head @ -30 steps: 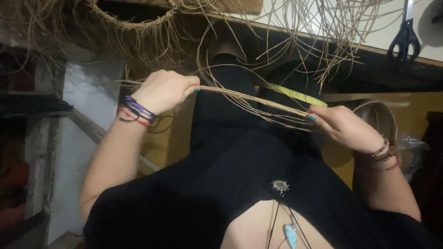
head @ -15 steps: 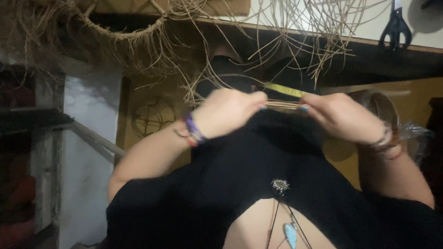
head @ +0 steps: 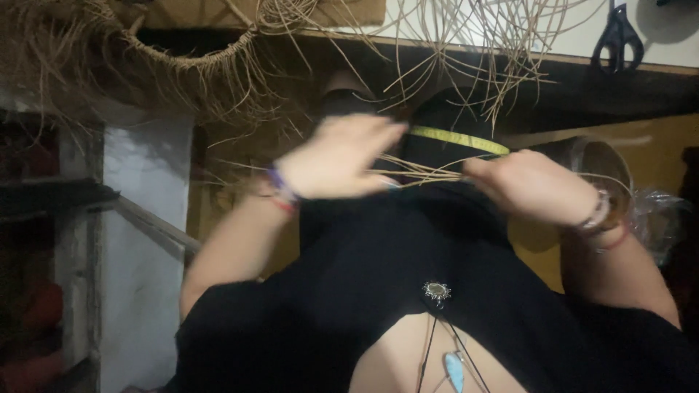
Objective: The person measures and cuts thin natural fibers using a tape measure and scissors. They repeatedly measure lengths against the tape, cut the fibers, and gather the cut pieces on their lap.
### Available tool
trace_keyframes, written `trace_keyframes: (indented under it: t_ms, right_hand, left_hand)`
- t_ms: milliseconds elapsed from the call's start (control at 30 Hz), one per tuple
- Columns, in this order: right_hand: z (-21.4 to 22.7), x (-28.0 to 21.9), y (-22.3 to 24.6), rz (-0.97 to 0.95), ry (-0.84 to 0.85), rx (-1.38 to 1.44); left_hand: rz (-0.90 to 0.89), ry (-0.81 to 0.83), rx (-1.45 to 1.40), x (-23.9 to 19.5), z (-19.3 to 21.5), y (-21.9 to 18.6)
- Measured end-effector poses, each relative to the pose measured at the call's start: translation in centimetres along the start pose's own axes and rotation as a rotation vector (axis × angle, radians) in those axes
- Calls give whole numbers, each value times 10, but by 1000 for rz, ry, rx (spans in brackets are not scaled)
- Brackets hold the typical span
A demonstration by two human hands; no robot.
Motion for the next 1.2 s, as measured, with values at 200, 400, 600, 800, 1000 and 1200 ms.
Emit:
trace_keyframes:
  t_ms: [200,400,600,800,1000,1200]
  right_hand:
    - [10,4,19,125,-100,50]
    - [19,-33,-45,-201,3,110]
    - [12,-49,-75,-153,-41,73]
    - [9,-14,-29,-16,-64,-82]
    - [21,-10,6,-98,6,-145]
    - [15,-33,-39,18,-138,-5]
  left_hand:
    - [-98,-284,-414,24,28,-83]
    - [23,-163,-256,-10,23,-8]
    - [165,53,-166,-33,-1,53]
    - [-122,-183,-2,20,2,-15]
    - [-64,-313,-333,54,14,-106]
    - [-56,-222,-265,35,13,-66]
Point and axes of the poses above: each hand's wrist, its own x-axis towards the middle knuckle, its own z-axis out of the back of the hand, y = z × x, the point moved 4 cm from there along x, towards the middle knuckle, and after that the axes turned 13 degrees about x, right-handed, at the moved point
